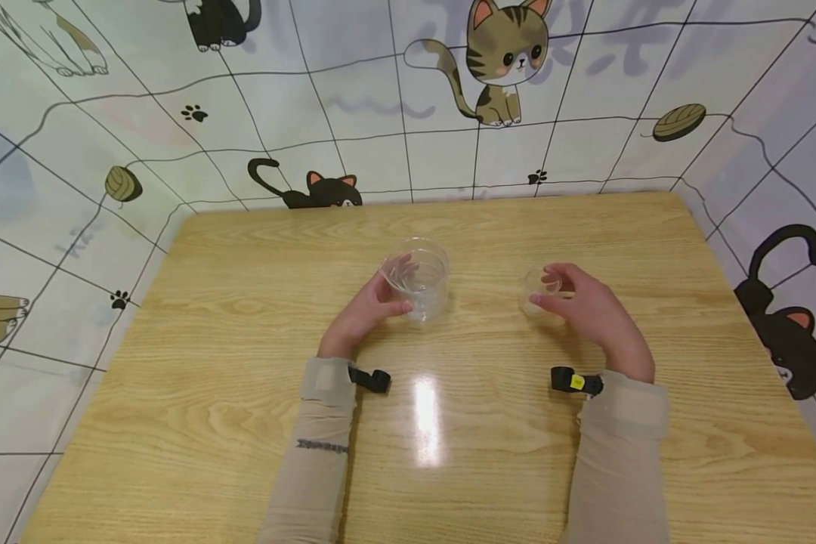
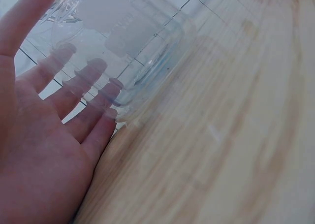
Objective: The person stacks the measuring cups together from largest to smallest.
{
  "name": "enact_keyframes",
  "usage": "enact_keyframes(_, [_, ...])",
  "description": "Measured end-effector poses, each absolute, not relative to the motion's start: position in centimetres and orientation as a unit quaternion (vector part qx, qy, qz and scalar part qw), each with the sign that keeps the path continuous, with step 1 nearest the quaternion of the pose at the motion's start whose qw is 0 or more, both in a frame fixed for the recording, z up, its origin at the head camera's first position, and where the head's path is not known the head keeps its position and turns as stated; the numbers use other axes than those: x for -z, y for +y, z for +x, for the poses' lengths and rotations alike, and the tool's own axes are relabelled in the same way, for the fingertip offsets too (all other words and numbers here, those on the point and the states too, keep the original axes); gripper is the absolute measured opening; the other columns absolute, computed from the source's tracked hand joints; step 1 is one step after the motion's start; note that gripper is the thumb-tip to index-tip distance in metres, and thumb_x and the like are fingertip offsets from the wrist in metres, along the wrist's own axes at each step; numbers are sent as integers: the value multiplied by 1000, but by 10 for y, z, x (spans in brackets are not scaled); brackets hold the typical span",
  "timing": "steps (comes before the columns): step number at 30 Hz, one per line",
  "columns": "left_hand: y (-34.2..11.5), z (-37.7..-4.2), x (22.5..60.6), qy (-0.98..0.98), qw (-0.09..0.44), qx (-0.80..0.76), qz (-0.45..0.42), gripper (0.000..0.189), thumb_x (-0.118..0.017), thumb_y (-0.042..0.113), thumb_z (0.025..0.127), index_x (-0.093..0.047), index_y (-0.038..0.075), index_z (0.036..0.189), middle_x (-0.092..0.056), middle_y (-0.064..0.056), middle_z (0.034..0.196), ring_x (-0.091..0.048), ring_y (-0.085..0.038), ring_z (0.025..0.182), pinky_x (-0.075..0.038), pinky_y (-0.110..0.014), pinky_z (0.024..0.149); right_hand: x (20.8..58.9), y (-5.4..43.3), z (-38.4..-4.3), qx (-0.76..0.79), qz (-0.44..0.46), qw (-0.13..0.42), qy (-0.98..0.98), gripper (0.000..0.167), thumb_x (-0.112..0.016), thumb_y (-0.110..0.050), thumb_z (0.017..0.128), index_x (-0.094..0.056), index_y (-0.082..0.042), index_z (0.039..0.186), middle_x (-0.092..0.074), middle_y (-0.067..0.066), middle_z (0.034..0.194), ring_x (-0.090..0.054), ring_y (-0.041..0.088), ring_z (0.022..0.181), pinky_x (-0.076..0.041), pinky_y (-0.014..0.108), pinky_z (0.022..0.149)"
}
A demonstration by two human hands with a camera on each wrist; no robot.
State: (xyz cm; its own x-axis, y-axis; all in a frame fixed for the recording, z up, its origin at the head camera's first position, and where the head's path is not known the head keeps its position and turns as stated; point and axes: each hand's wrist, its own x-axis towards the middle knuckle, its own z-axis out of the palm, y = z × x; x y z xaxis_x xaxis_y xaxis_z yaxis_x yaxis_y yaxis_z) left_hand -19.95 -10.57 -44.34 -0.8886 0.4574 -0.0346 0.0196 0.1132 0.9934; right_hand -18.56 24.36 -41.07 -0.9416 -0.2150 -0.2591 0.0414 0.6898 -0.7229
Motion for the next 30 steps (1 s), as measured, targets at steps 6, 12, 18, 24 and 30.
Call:
enact_keyframes(6, [-106, -199, 444, 729, 169, -643, 162, 81, -73, 21, 74, -26, 30, 139, -32, 4, 140, -27, -12, 128, -21, -33, 104, 410, 244, -186, 391, -50, 163, 904, 77, -55, -51, 82, -25, -10, 139, -38, 11, 132, -31, 33, 122, -34, 52, 89])
enact_keyframes(12, [-106, -200, 445, 731, 167, -640, 166, 81, -73, 22, 75, -26, 30, 140, -32, 2, 140, -28, -12, 128, -22, -33, 104, 409, 240, -185, 392, -54, 158, 905, 76, -56, -50, 82, -26, -9, 139, -40, 11, 131, -33, 32, 121, -34, 50, 89])
enact_keyframes(18, [-106, -201, 446, 728, 167, -643, 169, 81, -73, 21, 75, -26, 29, 140, -32, 1, 141, -28, -13, 128, -21, -33, 104, 408, 232, -186, 399, -61, 157, 901, 75, -57, -49, 81, -28, -11, 138, -41, 10, 129, -35, 31, 120, -36, 49, 88])
enact_keyframes(24, [-106, -207, 462, 727, 163, -648, 157, 81, -75, 24, 72, -28, 38, 137, -33, 8, 138, -28, -10, 128, -21, -33, 104, 410, 227, -187, 402, -62, 155, 900, 76, -56, -52, 81, -27, -13, 139, -41, 10, 129, -35, 33, 120, -37, 49, 87])
enact_keyframes(30, [-106, -210, 472, 735, 146, -643, 161, 80, -76, 29, 71, -29, 42, 134, -35, 13, 136, -30, -6, 126, -22, -33, 104, 412, 220, -189, 409, -58, 145, 899, 76, -56, -53, 80, -28, -14, 139, -42, 10, 128, -37, 36, 118, -38, 50, 87])
